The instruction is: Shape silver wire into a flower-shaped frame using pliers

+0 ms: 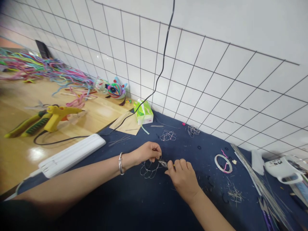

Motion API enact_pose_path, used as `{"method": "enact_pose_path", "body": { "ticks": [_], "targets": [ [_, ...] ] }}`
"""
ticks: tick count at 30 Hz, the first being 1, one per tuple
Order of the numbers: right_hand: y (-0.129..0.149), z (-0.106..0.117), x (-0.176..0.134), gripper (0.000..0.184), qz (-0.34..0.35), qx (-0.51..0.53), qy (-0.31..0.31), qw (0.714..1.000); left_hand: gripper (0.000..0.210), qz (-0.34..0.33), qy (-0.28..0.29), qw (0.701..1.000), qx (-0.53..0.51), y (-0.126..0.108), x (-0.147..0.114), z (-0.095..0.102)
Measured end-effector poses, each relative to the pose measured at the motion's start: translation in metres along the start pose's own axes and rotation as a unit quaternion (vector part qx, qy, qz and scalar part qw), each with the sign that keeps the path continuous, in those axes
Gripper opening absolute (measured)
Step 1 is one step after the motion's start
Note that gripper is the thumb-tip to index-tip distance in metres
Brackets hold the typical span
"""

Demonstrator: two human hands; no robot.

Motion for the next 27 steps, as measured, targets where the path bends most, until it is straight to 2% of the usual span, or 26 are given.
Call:
{"method": "enact_pose_path", "body": {
  "ticks": [12, 27],
  "targets": [
    [-0.011, -0.005, -0.004, 0.031, -0.104, 0.041, -0.001, 0.994, 0.008, -0.052, -0.038, 0.998, -0.013, -0.028, -0.01, 0.007],
    [-0.015, -0.004, -0.009, 0.03, -0.162, 0.079, -0.02, 0.983, 0.01, -0.097, -0.061, 0.993, -0.04, -0.044, -0.018, 0.007]
  ]
}}
Point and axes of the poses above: each hand's wrist, its own x-axis towards the middle knuckle, its own z-axis out of the back of the hand, y = z × x, the point moved 9 cm from there along x, towards the middle knuckle, and after that the axes turned 10 degrees about -y, right-handed, at the moved point
